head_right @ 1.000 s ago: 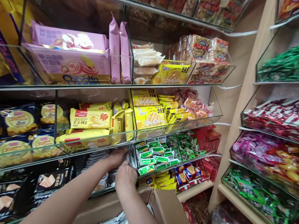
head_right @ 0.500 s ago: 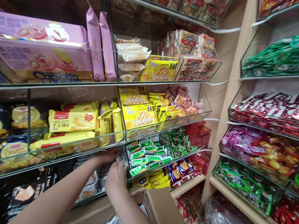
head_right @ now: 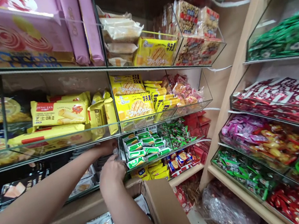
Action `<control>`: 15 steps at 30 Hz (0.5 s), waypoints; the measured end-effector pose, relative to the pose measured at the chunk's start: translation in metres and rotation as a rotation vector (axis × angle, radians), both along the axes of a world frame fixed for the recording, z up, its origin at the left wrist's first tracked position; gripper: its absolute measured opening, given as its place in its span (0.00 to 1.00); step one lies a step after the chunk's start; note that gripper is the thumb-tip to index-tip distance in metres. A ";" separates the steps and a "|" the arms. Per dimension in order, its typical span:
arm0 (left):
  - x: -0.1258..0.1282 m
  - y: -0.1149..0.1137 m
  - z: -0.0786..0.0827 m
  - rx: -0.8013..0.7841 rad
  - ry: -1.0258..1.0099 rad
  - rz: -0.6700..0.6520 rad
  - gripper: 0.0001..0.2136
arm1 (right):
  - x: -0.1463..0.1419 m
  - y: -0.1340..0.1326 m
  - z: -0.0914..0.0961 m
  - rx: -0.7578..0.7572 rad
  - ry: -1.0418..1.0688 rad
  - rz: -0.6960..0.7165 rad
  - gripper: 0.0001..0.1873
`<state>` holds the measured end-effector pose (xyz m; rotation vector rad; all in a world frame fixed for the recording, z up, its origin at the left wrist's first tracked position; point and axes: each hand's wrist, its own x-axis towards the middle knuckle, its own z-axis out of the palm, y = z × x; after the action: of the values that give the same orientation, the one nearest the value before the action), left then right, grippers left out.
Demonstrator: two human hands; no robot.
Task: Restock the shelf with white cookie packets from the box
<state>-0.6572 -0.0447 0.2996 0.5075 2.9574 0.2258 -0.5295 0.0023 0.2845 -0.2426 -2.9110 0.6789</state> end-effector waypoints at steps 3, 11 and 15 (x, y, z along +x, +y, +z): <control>0.001 -0.001 0.000 -0.023 0.013 -0.007 0.11 | -0.004 0.004 0.010 -0.075 -0.042 0.015 0.29; 0.003 -0.007 0.000 -0.046 0.013 -0.010 0.11 | -0.020 0.010 0.007 -0.148 -0.175 0.006 0.37; 0.007 -0.007 0.001 -0.029 0.016 0.002 0.11 | -0.022 0.007 -0.004 -0.128 -0.177 -0.025 0.29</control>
<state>-0.6499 -0.0516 0.3009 0.5046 2.9726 0.1798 -0.5515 0.0094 0.2801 -0.3704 -3.0277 0.8834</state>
